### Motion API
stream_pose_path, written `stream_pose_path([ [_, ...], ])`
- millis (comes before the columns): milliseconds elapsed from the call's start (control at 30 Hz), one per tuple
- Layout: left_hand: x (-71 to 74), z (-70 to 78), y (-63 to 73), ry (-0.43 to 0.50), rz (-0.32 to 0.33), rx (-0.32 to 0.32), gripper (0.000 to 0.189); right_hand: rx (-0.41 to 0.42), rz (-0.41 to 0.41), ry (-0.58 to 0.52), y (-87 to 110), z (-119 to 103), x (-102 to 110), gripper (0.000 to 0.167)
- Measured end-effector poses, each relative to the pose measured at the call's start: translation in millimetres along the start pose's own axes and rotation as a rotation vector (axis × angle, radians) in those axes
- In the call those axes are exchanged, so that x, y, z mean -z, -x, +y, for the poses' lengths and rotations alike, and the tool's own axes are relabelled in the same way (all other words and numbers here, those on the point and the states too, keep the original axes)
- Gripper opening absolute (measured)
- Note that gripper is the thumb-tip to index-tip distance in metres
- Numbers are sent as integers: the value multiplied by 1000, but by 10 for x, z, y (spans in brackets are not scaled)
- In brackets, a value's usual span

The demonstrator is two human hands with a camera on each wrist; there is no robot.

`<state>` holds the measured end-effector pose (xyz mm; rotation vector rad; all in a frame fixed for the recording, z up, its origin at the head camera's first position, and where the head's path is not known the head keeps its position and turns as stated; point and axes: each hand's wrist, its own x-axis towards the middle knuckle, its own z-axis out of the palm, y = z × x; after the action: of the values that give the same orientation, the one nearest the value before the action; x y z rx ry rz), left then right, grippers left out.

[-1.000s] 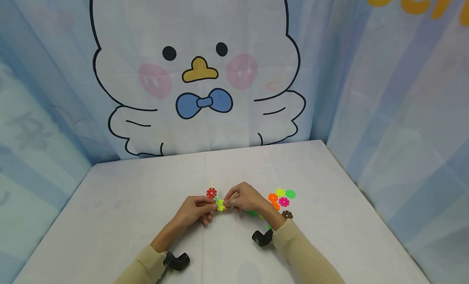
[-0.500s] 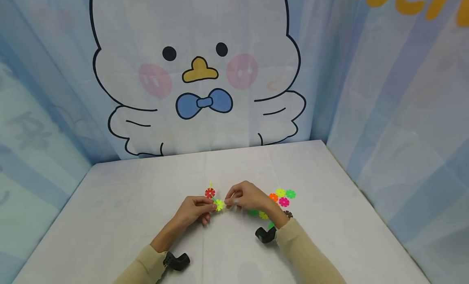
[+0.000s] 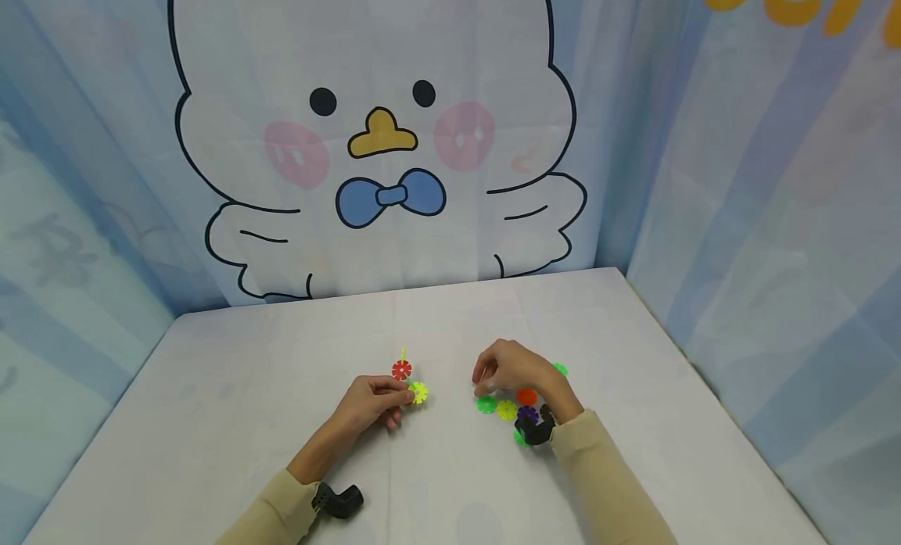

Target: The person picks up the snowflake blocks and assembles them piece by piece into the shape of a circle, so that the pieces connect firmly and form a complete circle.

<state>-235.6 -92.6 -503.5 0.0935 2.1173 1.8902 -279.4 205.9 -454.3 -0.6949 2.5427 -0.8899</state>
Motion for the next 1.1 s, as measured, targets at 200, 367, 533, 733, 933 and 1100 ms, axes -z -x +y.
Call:
stream_pose_path([
  [200,2,-6,-16,0,2,7,22,-36,-14,59,60,-39,23,12],
  [367,0,12,-9,-8,5,14,23,-53,-26,78,75,-61,6,22],
  [533,1,31,8,-24,12,17,23,-50,-35,71,66,-59,-28,28],
  [733,0,43,10,-31,14,23,23,-67,-33,75,50,-45,-51,27],
  [933,-2,40,9,-32,11,16,22,-95,-50,56,51,-66,-48,26],
  [1100,-9,38,5,-33,15,16,22,-117,-67,37,57,-95,-37,25],
])
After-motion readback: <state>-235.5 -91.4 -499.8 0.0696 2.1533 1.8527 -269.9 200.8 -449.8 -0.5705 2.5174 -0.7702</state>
